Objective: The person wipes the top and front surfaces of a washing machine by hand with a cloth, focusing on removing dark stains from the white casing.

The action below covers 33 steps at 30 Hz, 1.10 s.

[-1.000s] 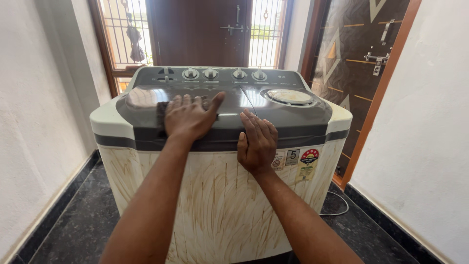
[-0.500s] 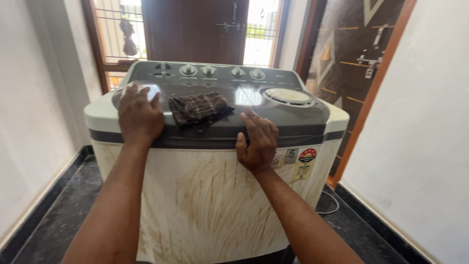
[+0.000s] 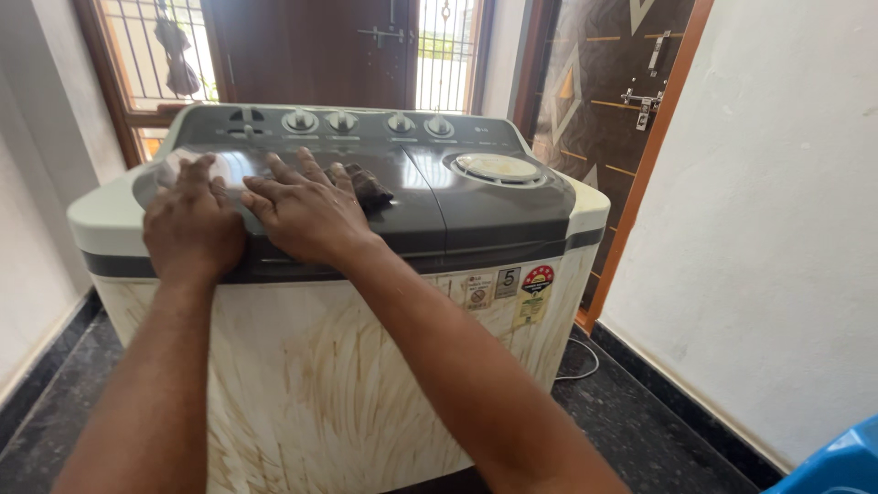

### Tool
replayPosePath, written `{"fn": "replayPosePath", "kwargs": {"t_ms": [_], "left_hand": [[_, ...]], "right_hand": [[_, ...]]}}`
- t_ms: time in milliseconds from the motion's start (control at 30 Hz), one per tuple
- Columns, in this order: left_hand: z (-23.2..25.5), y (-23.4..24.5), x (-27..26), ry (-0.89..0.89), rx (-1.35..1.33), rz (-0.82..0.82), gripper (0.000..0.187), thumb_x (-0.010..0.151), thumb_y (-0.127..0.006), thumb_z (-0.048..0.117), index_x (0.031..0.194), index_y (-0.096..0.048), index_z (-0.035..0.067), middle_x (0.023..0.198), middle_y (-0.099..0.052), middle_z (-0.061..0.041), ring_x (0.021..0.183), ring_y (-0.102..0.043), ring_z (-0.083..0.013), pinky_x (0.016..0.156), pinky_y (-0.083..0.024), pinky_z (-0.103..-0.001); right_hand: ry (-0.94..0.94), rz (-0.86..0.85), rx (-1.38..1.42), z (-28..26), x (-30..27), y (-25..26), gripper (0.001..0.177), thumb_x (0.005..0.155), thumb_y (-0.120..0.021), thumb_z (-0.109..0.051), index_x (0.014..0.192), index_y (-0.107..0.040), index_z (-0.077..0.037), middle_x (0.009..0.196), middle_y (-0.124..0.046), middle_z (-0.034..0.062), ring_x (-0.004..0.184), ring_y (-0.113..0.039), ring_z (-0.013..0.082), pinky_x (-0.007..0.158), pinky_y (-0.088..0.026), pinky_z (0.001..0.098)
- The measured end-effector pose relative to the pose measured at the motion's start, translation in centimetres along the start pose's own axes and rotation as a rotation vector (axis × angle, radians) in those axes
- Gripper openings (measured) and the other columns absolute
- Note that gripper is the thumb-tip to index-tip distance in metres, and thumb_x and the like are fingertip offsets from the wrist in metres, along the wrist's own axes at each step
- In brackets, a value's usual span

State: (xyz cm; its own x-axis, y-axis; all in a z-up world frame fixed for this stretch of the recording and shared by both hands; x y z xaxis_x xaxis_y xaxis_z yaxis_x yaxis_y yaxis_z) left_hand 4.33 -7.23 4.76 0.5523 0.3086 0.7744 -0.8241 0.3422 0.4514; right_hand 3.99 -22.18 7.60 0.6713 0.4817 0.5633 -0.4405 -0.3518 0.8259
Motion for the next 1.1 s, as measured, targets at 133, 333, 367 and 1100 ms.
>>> {"fn": "replayPosePath", "kwargs": {"t_ms": [133, 333, 367, 1100], "left_hand": [[-0.3, -0.2, -0.3, 0.056, 0.007, -0.052, 0.042, 0.111, -0.042, 0.028, 0.147, -0.058, 0.013, 0.134, -0.065, -0.025, 0.126, -0.059, -0.0439, 0.109, -0.041, -0.051], [-0.7, -0.2, -0.1, -0.092, 0.000, 0.034, 0.041, 0.110, -0.040, 0.024, 0.143, -0.058, 0.009, 0.143, -0.059, -0.025, 0.128, -0.055, -0.0451, 0.109, -0.036, -0.052], [-0.8, -0.1, -0.2, -0.099, 0.000, 0.037, 0.041, 0.110, -0.040, 0.024, 0.144, -0.058, 0.008, 0.144, -0.058, -0.025, 0.128, -0.054, -0.0454, 0.109, -0.036, -0.052], [-0.2, -0.4, -0.5, -0.190, 0.015, 0.116, 0.042, 0.112, -0.041, 0.026, 0.142, -0.062, 0.006, 0.142, -0.061, -0.025, 0.137, -0.053, -0.0382, 0.113, -0.033, -0.050]], "right_hand": [[-0.091, -0.190, -0.049, 1.8, -0.3, -1.1, 0.057, 0.100, -0.027, -0.054, 0.155, -0.034, -0.043, 0.168, -0.022, -0.0041, 0.156, -0.015, 0.0287, 0.124, -0.010, 0.0564], [-0.175, -0.083, -0.012, 11.0, -3.2, 1.2, 0.062, 0.100, -0.028, -0.049, 0.161, -0.019, -0.036, 0.165, -0.032, -0.0039, 0.153, -0.028, 0.0218, 0.124, -0.017, 0.0482], [-0.262, -0.131, -0.019, 13.3, -4.0, 1.4, 0.061, 0.102, -0.025, -0.048, 0.162, -0.020, -0.038, 0.163, -0.036, -0.0012, 0.150, -0.034, 0.0227, 0.124, -0.022, 0.0470], [-0.317, 1.166, 0.046, 19.6, -21.7, -2.2, 0.034, 0.100, -0.062, -0.019, 0.131, -0.063, -0.006, 0.128, -0.057, 0.0206, 0.125, -0.056, 0.0364, 0.111, -0.043, 0.0455]]}}
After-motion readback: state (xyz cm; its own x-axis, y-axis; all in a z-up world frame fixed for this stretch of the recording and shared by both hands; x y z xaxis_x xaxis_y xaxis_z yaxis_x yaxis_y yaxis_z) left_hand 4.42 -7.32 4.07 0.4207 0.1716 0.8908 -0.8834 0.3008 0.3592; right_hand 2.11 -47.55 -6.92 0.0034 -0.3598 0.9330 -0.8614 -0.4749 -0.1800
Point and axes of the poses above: each hand's wrist, its own x-axis towards the middle knuckle, its own y-axis out of the back of the hand, z = x × y, the point moved 6 cm from there along x, towards the middle knuckle
